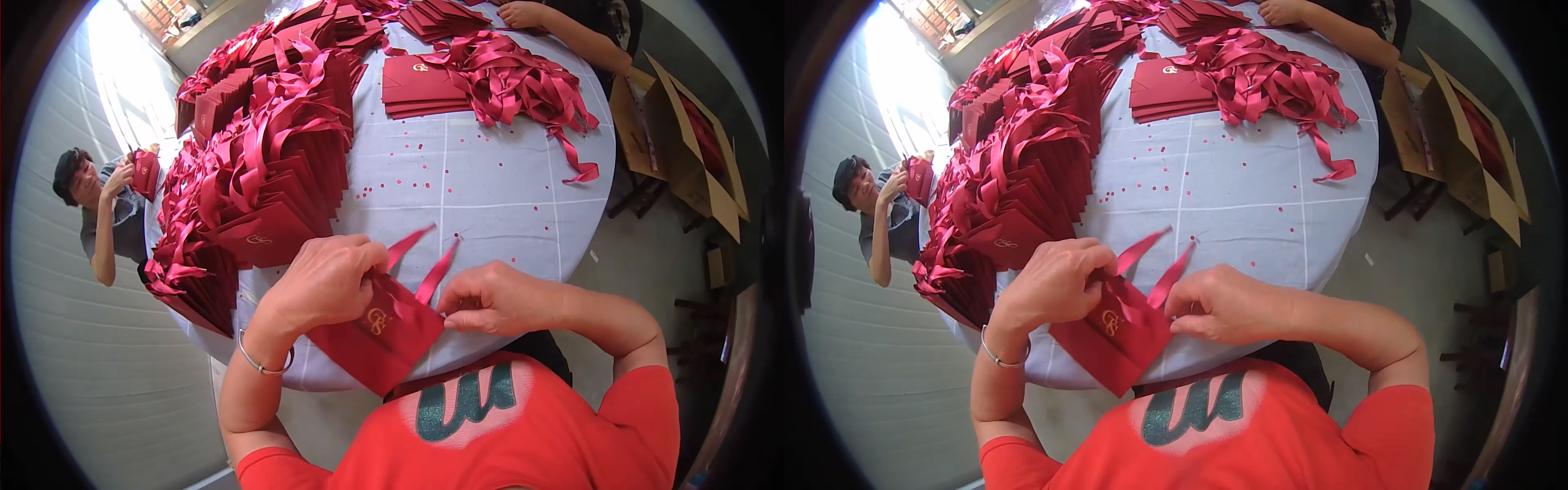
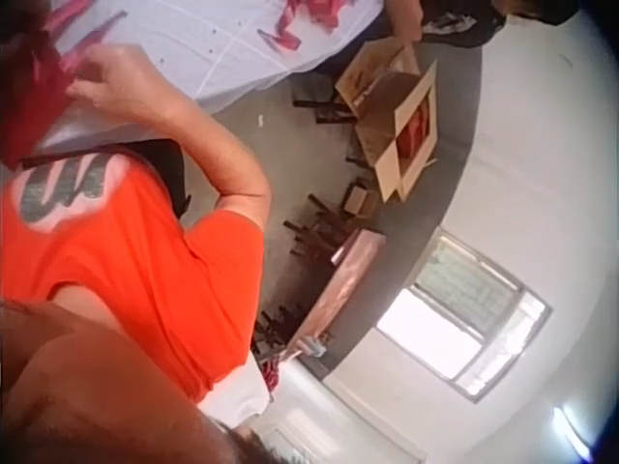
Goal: The person assembles gift bags by threading ribbon handles through the slits and securing them by hand.
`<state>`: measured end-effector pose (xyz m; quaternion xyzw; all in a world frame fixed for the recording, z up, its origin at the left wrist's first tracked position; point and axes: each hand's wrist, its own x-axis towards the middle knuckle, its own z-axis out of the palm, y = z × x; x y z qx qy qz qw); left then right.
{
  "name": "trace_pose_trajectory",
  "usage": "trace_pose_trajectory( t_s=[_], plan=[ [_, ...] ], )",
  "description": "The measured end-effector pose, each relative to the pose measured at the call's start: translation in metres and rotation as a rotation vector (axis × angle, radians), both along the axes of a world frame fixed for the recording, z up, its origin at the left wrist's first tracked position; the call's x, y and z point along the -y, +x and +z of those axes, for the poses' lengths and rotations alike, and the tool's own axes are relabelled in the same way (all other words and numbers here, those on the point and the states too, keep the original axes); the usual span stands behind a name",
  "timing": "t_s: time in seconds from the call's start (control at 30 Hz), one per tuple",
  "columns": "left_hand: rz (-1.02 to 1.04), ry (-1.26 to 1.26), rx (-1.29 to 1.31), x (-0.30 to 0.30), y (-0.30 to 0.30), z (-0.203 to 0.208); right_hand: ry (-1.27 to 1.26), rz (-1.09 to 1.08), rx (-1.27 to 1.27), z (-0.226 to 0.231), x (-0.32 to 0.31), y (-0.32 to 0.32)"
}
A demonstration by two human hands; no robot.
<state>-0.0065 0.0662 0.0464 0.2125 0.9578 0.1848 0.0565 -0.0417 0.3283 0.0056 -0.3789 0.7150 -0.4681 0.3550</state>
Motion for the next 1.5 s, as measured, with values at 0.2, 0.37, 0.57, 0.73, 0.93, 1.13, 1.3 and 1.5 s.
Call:
trace_pose_trajectory(
  t_s=[0.2, 0.37, 0.57, 0.73, 0.93, 1.13, 1.3, 1.5],
  plan=[
    [0.004, 0.008, -0.022, 0.000, 0.019, -0.018, -0.079, -0.238, -0.563, -0.013, -0.002, -0.050],
    [0.274, 0.142, -0.340, -0.008, 0.048, -0.025, -0.104, -0.131, -0.616, -0.020, 0.003, -0.063],
    [0.335, 0.199, -0.251, -0.015, 0.082, -0.046, -0.037, 0.075, -0.788, -0.020, 0.013, -0.071],
    [0.383, 0.177, -0.255, -0.021, 0.084, -0.057, 0.094, 0.192, -0.443, -0.003, 0.022, -0.084],
    [0.360, 0.208, -0.288, -0.018, 0.083, -0.061, 0.083, 0.165, -0.784, -0.007, 0.037, -0.082],
    [0.357, 0.209, -0.309, -0.016, 0.086, -0.062, 0.225, 0.184, -0.772, 0.002, 0.043, -0.080],
    [0.399, 0.153, -0.380, -0.020, 0.086, -0.067, 0.154, 0.141, -0.748, -0.003, 0.040, -0.077],
    [0.233, -0.004, -0.449, -0.023, 0.071, -0.055, 0.130, 0.155, -0.649, -0.005, 0.042, -0.082]
  ],
)
